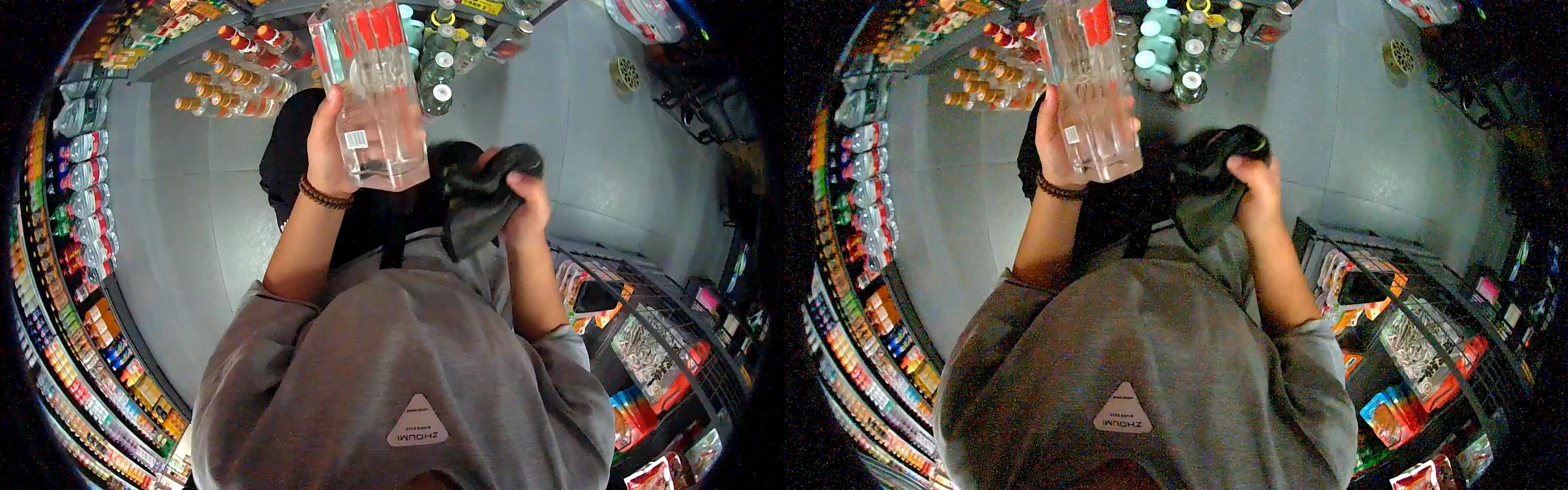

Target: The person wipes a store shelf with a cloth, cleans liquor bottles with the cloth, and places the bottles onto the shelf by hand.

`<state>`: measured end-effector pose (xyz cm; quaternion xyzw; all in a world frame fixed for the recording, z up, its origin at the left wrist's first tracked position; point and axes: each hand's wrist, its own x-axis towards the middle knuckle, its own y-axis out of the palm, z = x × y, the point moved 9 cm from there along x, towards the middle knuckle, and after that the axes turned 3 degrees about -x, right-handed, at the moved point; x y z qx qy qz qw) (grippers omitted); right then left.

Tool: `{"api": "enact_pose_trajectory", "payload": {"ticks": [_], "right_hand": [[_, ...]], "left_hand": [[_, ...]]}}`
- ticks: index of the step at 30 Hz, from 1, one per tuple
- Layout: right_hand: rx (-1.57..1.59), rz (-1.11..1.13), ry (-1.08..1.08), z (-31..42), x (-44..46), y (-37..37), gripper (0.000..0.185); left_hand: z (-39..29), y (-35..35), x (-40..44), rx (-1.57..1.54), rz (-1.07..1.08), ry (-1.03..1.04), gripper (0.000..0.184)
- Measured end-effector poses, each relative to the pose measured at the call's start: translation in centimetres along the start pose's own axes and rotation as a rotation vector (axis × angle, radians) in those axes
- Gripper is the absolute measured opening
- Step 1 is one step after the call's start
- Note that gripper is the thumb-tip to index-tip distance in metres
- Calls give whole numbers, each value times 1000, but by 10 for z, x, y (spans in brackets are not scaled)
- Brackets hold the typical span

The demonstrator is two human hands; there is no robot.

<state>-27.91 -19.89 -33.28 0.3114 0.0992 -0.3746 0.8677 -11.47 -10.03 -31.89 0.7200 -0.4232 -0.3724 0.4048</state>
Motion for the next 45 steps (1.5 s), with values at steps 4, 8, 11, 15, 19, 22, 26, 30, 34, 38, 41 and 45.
{"api": "enact_pose_trajectory", "payload": {"ticks": [4, 8, 11, 15, 19, 22, 26, 30, 34, 38, 41, 45], "right_hand": [[116, 51, -59, 27, 10, 19, 40], [-171, -37, -103, 42, 12, 36, 45], [-425, 125, -215, 28, 7, 63, 61], [-458, 154, -204, 16, 4, 73, 64], [-472, 124, -230, 13, -1, 67, 59], [-500, 105, -296, 20, -1, 69, 59], [-581, 62, -425, 33, -16, 77, 56], [-820, -38, -552, 40, -23, 79, 52], [-1203, 22, -860, 59, -40, 110, 56], [-1188, 162, -966, 66, -50, 124, 57], [-792, 349, -947, 77, -56, 118, 39], [-429, 210, -537, 79, -40, 64, 37]], "left_hand": [[0, 9, -1, 197, -131, 53, 62], [-2, 6, -1, 160, -72, 123, 48], [-3, 8, -3, 241, -138, 190, 44], [-12, 20, -5, 441, -113, 260, 48], [-20, 32, -9, 624, -46, 323, 64], [-23, 44, -13, 708, -98, 408, 64], [-29, 37, -13, 1410, -130, 525, 68], [-25, 54, -14, 759, -120, 353, 70], [-20, 51, -18, 600, -236, 273, 74], [-19, 29, -15, 439, -224, 196, 64], [-16, 37, -14, 232, -47, 141, 83], [-15, 39, -17, 10, 40, 123, 101]]}}
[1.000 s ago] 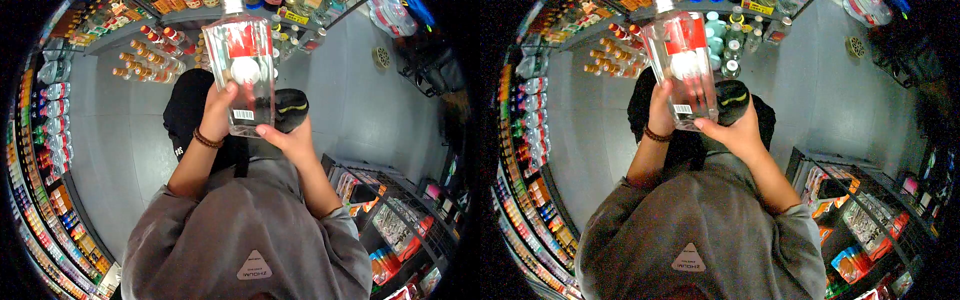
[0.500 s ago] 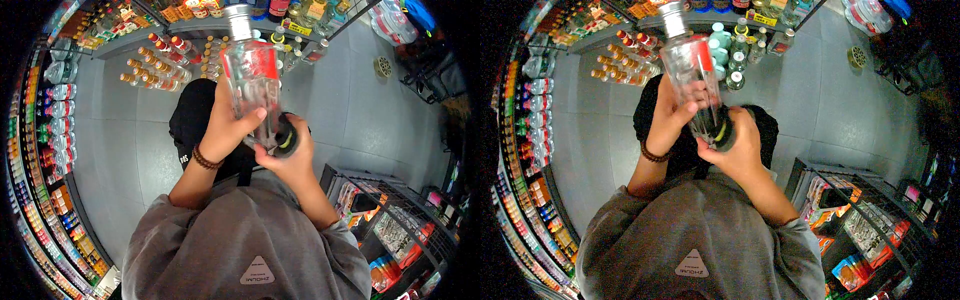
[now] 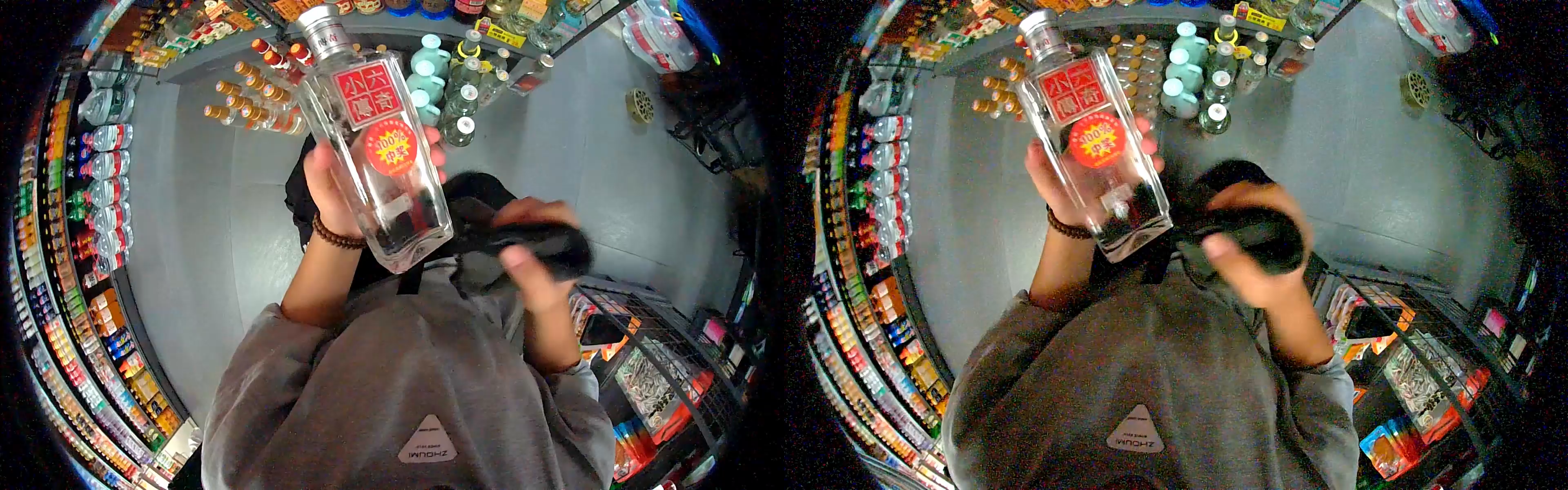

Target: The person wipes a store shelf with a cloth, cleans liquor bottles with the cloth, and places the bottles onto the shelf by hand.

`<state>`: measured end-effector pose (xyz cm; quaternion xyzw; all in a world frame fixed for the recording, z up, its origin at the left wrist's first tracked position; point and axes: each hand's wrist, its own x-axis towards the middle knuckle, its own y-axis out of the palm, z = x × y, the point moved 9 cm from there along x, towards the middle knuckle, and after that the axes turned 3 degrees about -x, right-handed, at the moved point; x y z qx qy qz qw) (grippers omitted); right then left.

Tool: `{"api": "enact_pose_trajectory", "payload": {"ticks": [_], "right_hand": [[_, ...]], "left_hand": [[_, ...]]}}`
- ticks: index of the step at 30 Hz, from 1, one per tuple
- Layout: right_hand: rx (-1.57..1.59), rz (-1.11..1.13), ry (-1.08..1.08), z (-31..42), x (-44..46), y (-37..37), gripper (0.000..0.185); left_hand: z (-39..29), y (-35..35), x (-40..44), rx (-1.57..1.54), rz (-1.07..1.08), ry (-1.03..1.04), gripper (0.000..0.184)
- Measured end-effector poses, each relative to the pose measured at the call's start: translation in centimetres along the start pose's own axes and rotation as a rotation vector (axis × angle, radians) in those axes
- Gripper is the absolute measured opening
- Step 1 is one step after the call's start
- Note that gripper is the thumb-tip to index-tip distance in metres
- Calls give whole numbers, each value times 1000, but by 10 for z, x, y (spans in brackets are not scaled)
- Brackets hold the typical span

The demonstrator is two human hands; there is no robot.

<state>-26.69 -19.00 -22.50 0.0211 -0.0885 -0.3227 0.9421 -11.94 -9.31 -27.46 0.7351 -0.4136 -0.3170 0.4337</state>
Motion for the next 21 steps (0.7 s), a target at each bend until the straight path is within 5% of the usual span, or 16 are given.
{"api": "enact_pose_trajectory", "payload": {"ticks": [3, 8, 11, 13, 14, 17, 21], "right_hand": [[375, -185, 183, -3, 9, -23, 47], [711, -14, -157, 34, 41, -28, 45], [281, -200, -247, 53, 51, -28, 47], [-37, 64, -345, 65, 62, 5, 45], [-97, 139, -421, 62, 67, 23, 43], [-377, 319, -724, 60, 52, 82, 40], [-268, 634, -518, 32, 15, 101, 47]], "left_hand": [[0, 3, 4, -95, 31, -21, 100], [5, 8, 7, -182, 79, -54, 102], [10, 4, 6, -84, 31, -23, 101], [10, -5, 4, -48, 2, 4, 87], [15, 6, 0, -371, 225, -81, 83], [17, 2, 2, -66, -34, -4, 84], [3, -9, 10, 175, -125, 175, 94]]}}
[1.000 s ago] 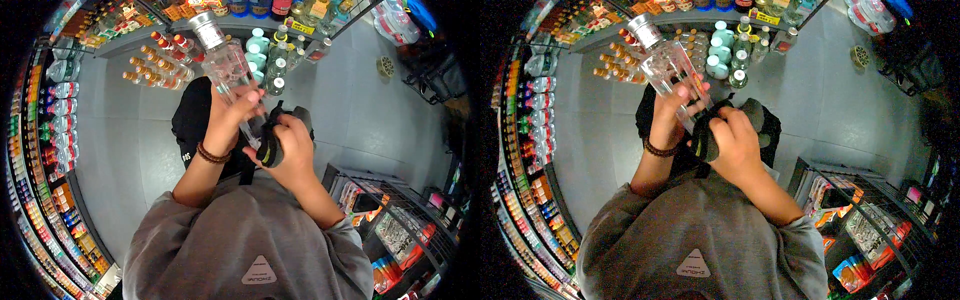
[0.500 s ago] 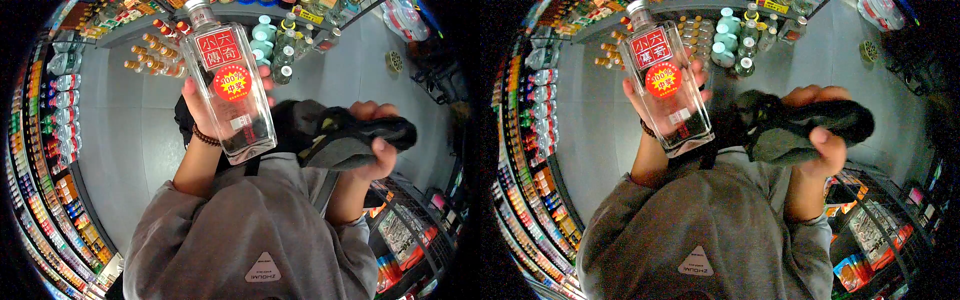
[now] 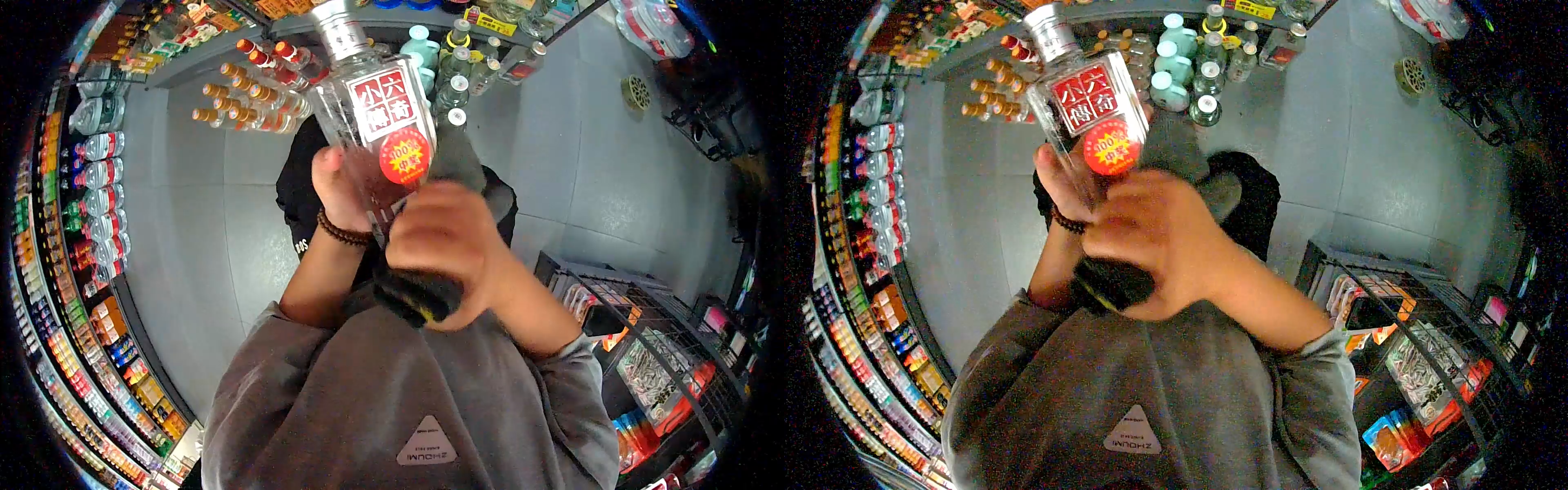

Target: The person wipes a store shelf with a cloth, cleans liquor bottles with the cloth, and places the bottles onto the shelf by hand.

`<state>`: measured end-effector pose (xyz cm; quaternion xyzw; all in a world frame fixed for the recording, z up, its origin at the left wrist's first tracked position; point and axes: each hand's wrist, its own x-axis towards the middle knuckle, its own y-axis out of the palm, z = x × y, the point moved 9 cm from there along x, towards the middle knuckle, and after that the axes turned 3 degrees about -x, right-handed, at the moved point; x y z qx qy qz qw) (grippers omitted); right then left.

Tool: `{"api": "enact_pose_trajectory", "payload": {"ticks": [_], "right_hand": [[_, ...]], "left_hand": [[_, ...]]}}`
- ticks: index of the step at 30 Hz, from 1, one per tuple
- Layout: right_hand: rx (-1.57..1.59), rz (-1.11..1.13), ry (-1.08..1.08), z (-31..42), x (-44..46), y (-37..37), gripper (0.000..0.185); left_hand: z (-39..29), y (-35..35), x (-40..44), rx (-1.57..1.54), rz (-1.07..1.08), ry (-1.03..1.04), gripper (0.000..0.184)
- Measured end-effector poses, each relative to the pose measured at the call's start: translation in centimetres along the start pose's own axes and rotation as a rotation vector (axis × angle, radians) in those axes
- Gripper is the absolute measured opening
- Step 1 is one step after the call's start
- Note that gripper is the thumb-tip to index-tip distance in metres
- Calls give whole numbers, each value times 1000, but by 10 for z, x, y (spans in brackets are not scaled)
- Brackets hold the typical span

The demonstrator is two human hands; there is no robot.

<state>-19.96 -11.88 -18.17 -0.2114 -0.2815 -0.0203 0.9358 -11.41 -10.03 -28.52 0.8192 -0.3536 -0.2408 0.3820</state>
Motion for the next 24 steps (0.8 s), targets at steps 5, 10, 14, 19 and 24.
{"api": "enact_pose_trajectory", "payload": {"ticks": [5, 10, 14, 19, 24], "right_hand": [[210, 13, 215, -22, -58, 24, 46], [499, -413, 832, -75, -130, 9, 37], [574, -546, 1009, -83, -113, -10, 44], [654, -650, 936, -87, -94, -15, 33], [643, -925, 1022, -97, -116, -32, 20]], "left_hand": [[-3, -3, 4, -184, 41, -134, 104], [-11, 8, 19, -542, 321, -161, 102], [-11, 7, 19, -396, 333, -129, 94], [-1, 11, 13, -271, 176, -204, 105], [2, -4, 10, -236, 118, -178, 119]]}}
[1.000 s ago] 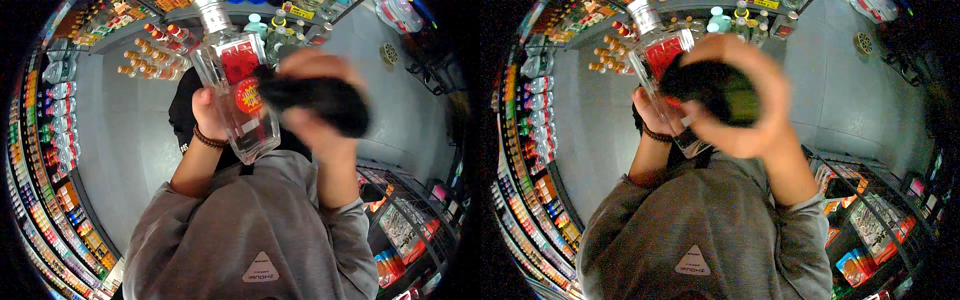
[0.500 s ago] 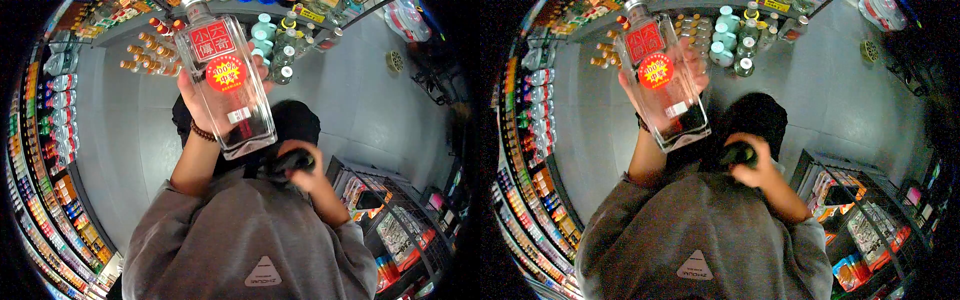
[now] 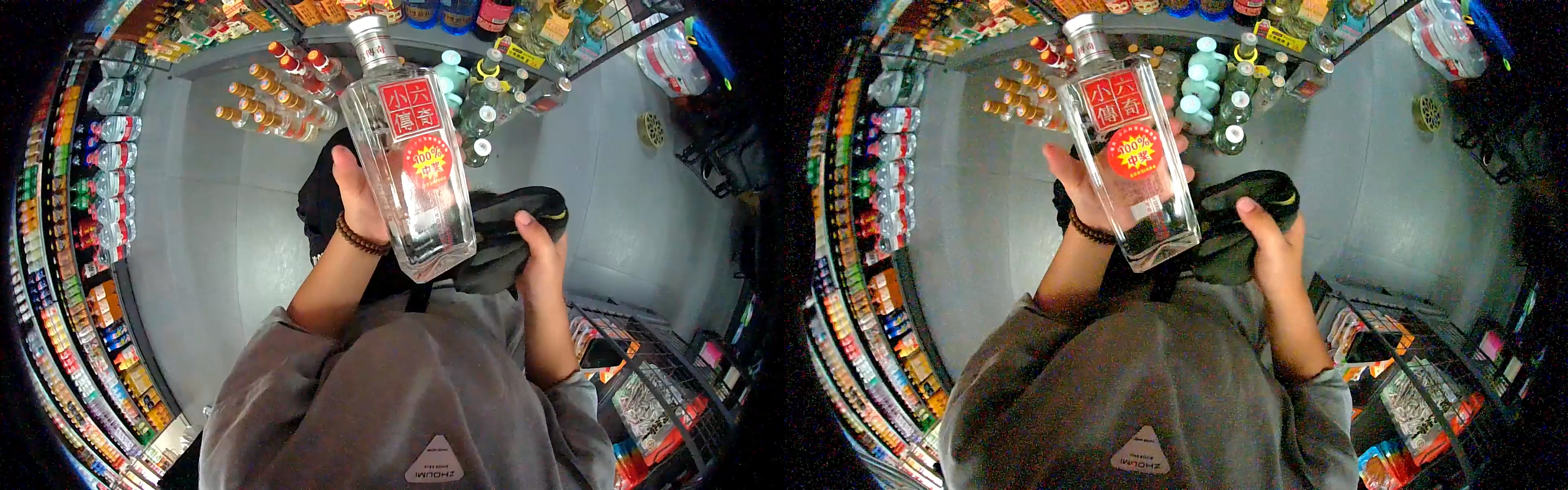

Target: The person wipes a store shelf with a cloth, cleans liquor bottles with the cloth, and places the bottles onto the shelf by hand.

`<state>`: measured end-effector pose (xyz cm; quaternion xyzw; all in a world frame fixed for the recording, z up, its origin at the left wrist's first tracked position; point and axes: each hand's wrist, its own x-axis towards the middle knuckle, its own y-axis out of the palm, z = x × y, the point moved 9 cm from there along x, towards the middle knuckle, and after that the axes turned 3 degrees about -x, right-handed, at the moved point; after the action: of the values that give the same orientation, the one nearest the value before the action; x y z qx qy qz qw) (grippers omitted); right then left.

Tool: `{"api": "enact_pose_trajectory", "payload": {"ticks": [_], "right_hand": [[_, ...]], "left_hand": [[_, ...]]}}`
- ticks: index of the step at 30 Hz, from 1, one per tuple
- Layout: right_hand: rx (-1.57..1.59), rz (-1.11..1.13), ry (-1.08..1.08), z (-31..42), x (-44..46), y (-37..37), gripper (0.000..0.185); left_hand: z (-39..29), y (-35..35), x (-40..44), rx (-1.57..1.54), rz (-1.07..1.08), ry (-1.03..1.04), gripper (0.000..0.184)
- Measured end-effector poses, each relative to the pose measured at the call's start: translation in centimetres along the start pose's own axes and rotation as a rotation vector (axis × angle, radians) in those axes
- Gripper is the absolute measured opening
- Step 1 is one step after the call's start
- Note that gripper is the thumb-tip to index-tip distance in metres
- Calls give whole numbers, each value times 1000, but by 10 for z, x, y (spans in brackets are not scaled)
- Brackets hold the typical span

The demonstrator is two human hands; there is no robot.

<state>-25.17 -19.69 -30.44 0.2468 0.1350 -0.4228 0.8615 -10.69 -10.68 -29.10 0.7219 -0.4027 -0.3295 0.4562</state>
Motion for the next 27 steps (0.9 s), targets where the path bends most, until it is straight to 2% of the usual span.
{"api": "enact_pose_trajectory", "payload": {"ticks": [1, 6, 9, 10, 12, 13, 14, 16, 18, 20, 22, 23, 24, 26, 27], "right_hand": [[6, -27, -22, 8, 0, 0, 21], [42, -181, -122, 40, -1, -23, 24], [195, -23, -180, 70, -9, -4, 27], [189, -30, -186, 75, -11, 4, 27], [-97, -138, -289, 91, -18, 21, 27], [-140, -11, -262, 94, -19, 47, 29], [-187, 92, -248, 90, -16, 68, 30], [-287, 273, -235, 76, -11, 101, 32], [-405, 250, -328, 73, -15, 110, 34], [-346, 277, -292, 66, -13, 113, 31], [-423, 281, -488, 72, -14, 112, 26], [-358, 247, -428, 70, -9, 105, 22], [-287, 329, -287, 62, -2, 103, 21], [-178, 302, -192, 52, 4, 92, 22], [-178, 303, -188, 51, 4, 89, 22]], "left_hand": [[2, -3, 0, -31, 16, -19, 125], [2, -18, -4, -2, 15, -36, 122], [15, -31, -7, 136, -48, -103, 123], [17, -33, -7, 128, -42, -108, 123], [29, -29, -9, 153, 75, -169, 109], [23, -17, -6, 334, 6, -105, 110], [27, -4, -4, 228, 130, -52, 92], [43, -15, 1, 252, -9, -149, 72], [57, -31, -3, 195, -42, -205, 59], [69, -48, -12, 67, -25, -258, 47], [61, -39, -10, 121, -21, -222, 52], [57, -34, -7, 149, -34, -220, 55], [52, -27, -5, 177, -49, -217, 59], [51, -28, -5, 205, -67, -215, 63], [51, -28, -7, 224, -58, -216, 71]]}}
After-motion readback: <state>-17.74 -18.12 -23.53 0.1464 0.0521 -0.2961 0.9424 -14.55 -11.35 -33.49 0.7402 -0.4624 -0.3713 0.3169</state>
